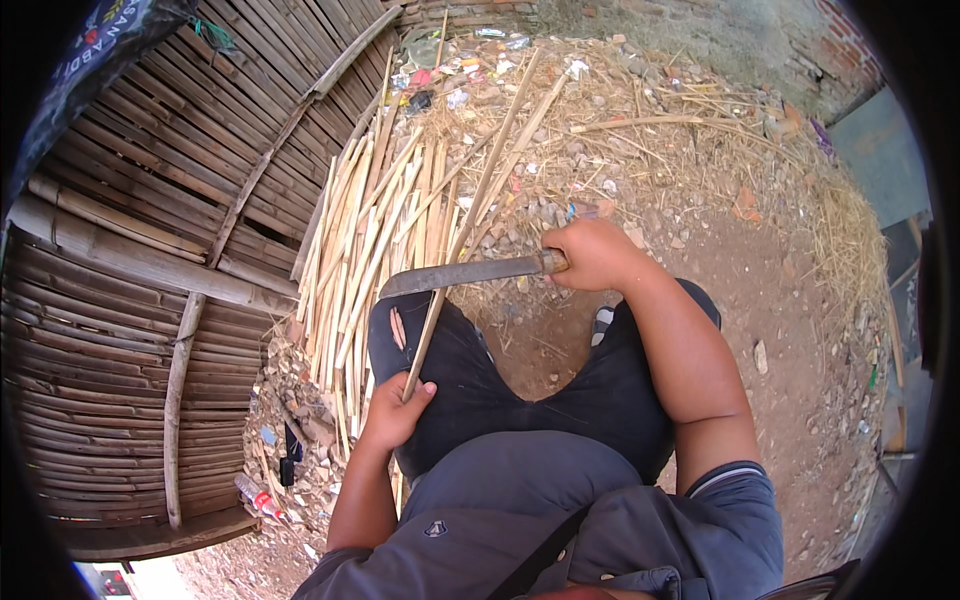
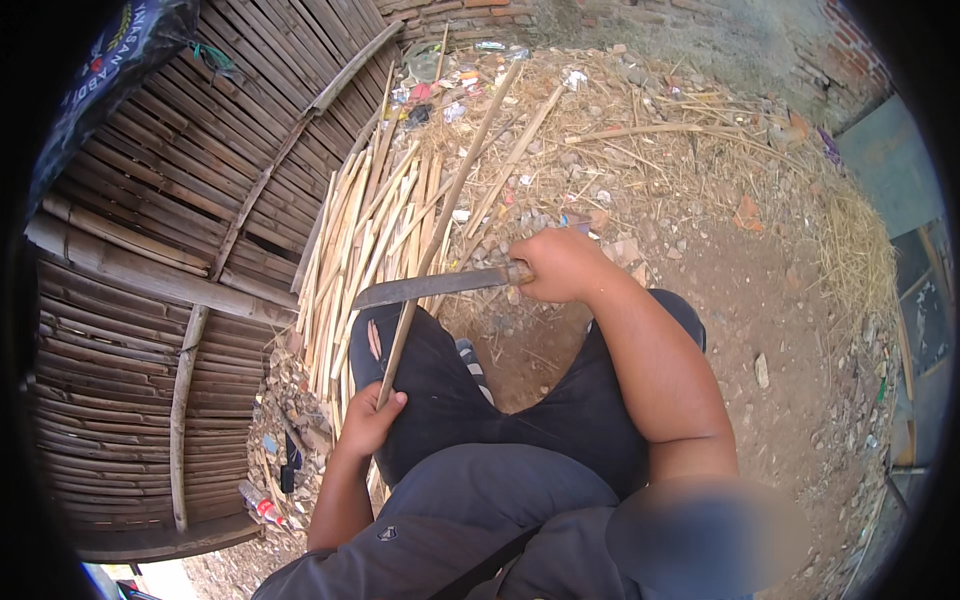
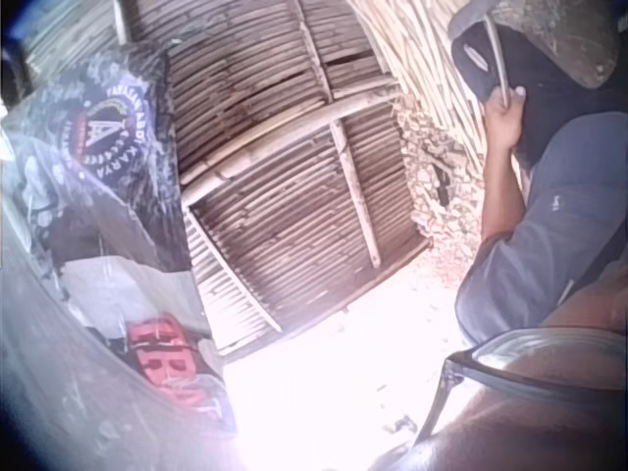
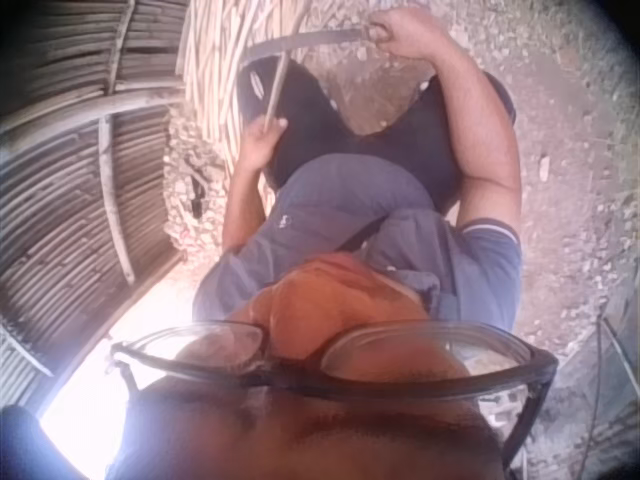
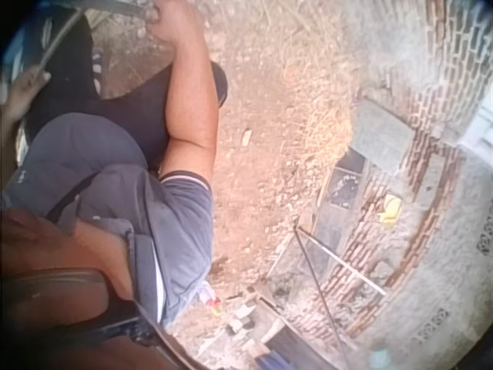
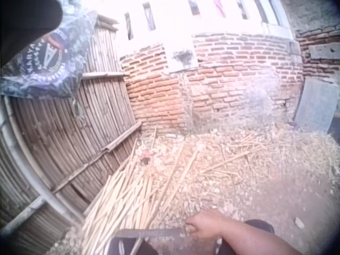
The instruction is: The person uses a cleaver to shave a thin strip of bamboo by drawing the blade across the surface while holding the strip against their lap.
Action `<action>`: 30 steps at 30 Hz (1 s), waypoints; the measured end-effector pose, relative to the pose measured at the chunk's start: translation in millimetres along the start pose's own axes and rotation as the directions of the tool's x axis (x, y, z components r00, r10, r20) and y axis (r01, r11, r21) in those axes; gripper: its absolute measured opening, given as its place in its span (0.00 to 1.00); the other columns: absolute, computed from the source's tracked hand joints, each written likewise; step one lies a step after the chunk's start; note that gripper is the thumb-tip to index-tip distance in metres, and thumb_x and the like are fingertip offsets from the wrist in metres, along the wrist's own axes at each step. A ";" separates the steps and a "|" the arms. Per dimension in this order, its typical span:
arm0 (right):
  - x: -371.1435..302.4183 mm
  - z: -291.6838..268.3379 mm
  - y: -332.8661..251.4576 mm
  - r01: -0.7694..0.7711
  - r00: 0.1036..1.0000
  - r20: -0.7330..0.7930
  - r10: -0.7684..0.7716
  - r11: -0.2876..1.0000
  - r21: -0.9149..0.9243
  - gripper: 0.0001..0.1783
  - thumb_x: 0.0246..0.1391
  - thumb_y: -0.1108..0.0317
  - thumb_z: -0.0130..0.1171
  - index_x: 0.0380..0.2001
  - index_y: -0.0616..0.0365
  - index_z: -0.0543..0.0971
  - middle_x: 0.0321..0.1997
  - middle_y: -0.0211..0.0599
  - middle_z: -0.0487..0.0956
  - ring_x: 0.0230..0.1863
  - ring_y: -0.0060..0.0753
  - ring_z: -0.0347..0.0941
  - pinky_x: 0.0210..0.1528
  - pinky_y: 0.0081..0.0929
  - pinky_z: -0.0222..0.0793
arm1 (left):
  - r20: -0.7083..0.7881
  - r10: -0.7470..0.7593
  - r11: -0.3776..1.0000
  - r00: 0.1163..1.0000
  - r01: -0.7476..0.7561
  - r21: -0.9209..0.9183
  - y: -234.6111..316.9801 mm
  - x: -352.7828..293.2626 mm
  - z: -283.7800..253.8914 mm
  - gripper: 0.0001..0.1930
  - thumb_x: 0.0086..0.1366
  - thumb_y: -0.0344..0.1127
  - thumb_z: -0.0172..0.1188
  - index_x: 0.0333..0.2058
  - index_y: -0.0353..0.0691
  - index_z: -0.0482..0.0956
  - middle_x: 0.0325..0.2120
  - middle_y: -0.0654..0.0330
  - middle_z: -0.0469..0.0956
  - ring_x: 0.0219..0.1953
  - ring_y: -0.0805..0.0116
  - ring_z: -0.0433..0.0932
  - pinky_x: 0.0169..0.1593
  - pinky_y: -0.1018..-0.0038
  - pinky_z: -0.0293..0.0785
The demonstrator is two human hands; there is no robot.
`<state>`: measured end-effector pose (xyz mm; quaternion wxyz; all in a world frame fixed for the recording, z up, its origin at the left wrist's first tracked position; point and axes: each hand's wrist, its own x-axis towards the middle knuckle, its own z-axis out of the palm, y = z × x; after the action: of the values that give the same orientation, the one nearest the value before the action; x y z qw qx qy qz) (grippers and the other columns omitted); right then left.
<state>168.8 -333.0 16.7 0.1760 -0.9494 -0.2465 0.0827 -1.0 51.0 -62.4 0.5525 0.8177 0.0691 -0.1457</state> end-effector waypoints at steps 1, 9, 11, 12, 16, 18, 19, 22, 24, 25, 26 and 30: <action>0.3 0.2 0.7 0.001 1.000 -0.001 -0.001 1.000 -0.005 0.20 0.46 0.56 0.76 0.40 0.53 0.84 0.32 0.47 0.86 0.40 0.57 0.84 0.42 0.52 0.78 | 0.001 0.001 1.000 1.000 -0.001 0.000 -0.8 0.2 -0.1 0.16 0.73 0.41 0.69 0.29 0.41 0.77 0.21 0.75 0.70 0.26 0.83 0.65 0.29 0.78 0.63; 0.4 7.3 5.3 0.035 0.997 -0.076 -0.034 0.999 0.014 0.19 0.47 0.53 0.76 0.35 0.52 0.83 0.28 0.45 0.84 0.37 0.58 0.83 0.37 0.52 0.75 | -0.002 -0.001 1.000 1.000 0.001 0.011 5.4 -1.0 0.6 0.16 0.73 0.41 0.70 0.29 0.42 0.76 0.22 0.74 0.70 0.26 0.83 0.65 0.30 0.77 0.64; 0.6 7.8 6.4 0.038 0.996 -0.080 -0.038 0.999 0.003 0.19 0.47 0.53 0.76 0.35 0.52 0.83 0.28 0.44 0.84 0.37 0.57 0.83 0.37 0.52 0.75 | 0.000 0.001 1.000 1.000 -0.001 0.013 5.3 -0.6 0.5 0.16 0.73 0.41 0.70 0.29 0.42 0.76 0.22 0.74 0.69 0.26 0.83 0.65 0.29 0.77 0.63; 0.2 8.5 6.6 0.042 0.996 -0.081 -0.042 0.999 -0.008 0.19 0.47 0.53 0.76 0.35 0.52 0.83 0.28 0.44 0.84 0.37 0.57 0.83 0.37 0.52 0.75 | -0.001 -0.004 1.000 1.000 0.004 0.012 5.8 -0.9 0.8 0.16 0.73 0.41 0.70 0.29 0.42 0.76 0.21 0.74 0.69 0.26 0.83 0.64 0.29 0.77 0.63; -0.6 5.4 4.0 0.028 0.997 -0.067 -0.028 1.000 0.001 0.18 0.48 0.53 0.76 0.35 0.52 0.83 0.27 0.44 0.84 0.37 0.56 0.84 0.38 0.52 0.76 | -0.006 -0.011 1.000 1.000 0.011 0.017 10.6 -1.8 2.2 0.16 0.73 0.41 0.69 0.29 0.41 0.76 0.21 0.75 0.68 0.26 0.83 0.64 0.29 0.77 0.63; -0.7 3.5 2.7 0.014 0.998 -0.060 -0.014 1.000 -0.002 0.18 0.48 0.53 0.76 0.35 0.52 0.83 0.27 0.43 0.84 0.37 0.56 0.84 0.38 0.51 0.76 | -0.005 -0.013 1.000 1.000 0.013 0.021 10.8 -1.5 1.8 0.16 0.73 0.41 0.69 0.29 0.41 0.76 0.21 0.75 0.68 0.26 0.83 0.64 0.29 0.77 0.63; -0.8 2.7 2.3 0.008 0.998 -0.057 -0.008 1.000 -0.005 0.18 0.48 0.53 0.76 0.35 0.52 0.83 0.27 0.43 0.84 0.37 0.56 0.84 0.38 0.51 0.76 | -0.003 -0.015 1.000 1.000 0.015 0.021 9.4 -1.4 1.0 0.16 0.73 0.41 0.69 0.29 0.41 0.76 0.22 0.74 0.68 0.26 0.83 0.64 0.29 0.77 0.63; -1.1 5.6 3.9 0.024 0.997 -0.077 -0.026 0.999 -0.020 0.18 0.47 0.53 0.76 0.35 0.52 0.83 0.27 0.44 0.84 0.37 0.57 0.84 0.38 0.52 0.76 | 0.000 -0.002 1.000 1.000 0.002 0.017 4.7 -0.3 0.6 0.16 0.73 0.41 0.69 0.29 0.41 0.76 0.22 0.74 0.69 0.26 0.83 0.65 0.30 0.77 0.63; -0.3 6.1 4.7 0.039 0.995 -0.086 -0.040 0.999 -0.015 0.18 0.47 0.53 0.76 0.35 0.52 0.83 0.28 0.44 0.84 0.37 0.57 0.84 0.38 0.52 0.76 | -0.001 0.005 1.000 1.000 -0.005 0.012 2.0 0.6 0.5 0.16 0.73 0.41 0.69 0.30 0.41 0.77 0.22 0.74 0.70 0.26 0.83 0.65 0.30 0.77 0.64; -0.1 6.4 5.0 0.045 0.995 -0.090 -0.046 0.999 -0.012 0.18 0.47 0.54 0.76 0.35 0.52 0.83 0.28 0.44 0.84 0.37 0.57 0.84 0.38 0.52 0.76 | 0.000 0.004 1.000 1.000 -0.004 0.008 0.6 1.1 0.4 0.15 0.73 0.41 0.69 0.30 0.41 0.77 0.22 0.74 0.70 0.26 0.83 0.65 0.30 0.77 0.64; -0.1 6.1 4.6 0.041 0.995 -0.086 -0.042 0.999 -0.014 0.18 0.47 0.54 0.76 0.35 0.52 0.83 0.28 0.44 0.84 0.37 0.57 0.84 0.38 0.52 0.76 | 0.000 0.004 1.000 1.000 -0.004 0.004 0.1 1.5 0.3 0.15 0.73 0.41 0.69 0.30 0.41 0.77 0.22 0.74 0.70 0.26 0.83 0.65 0.30 0.77 0.64; -1.1 4.2 3.1 0.035 0.996 -0.084 -0.036 0.999 -0.021 0.18 0.47 0.54 0.76 0.35 0.52 0.83 0.28 0.45 0.84 0.37 0.58 0.84 0.37 0.52 0.76 | -0.001 -0.001 1.000 1.000 0.001 0.012 2.9 0.7 0.5 0.15 0.73 0.41 0.69 0.30 0.41 0.77 0.22 0.74 0.70 0.26 0.82 0.65 0.30 0.77 0.64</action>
<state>168.2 -334.8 11.7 0.1782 -0.9492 -0.2565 0.0371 0.4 49.4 -60.3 0.5474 0.8211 0.0692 -0.1461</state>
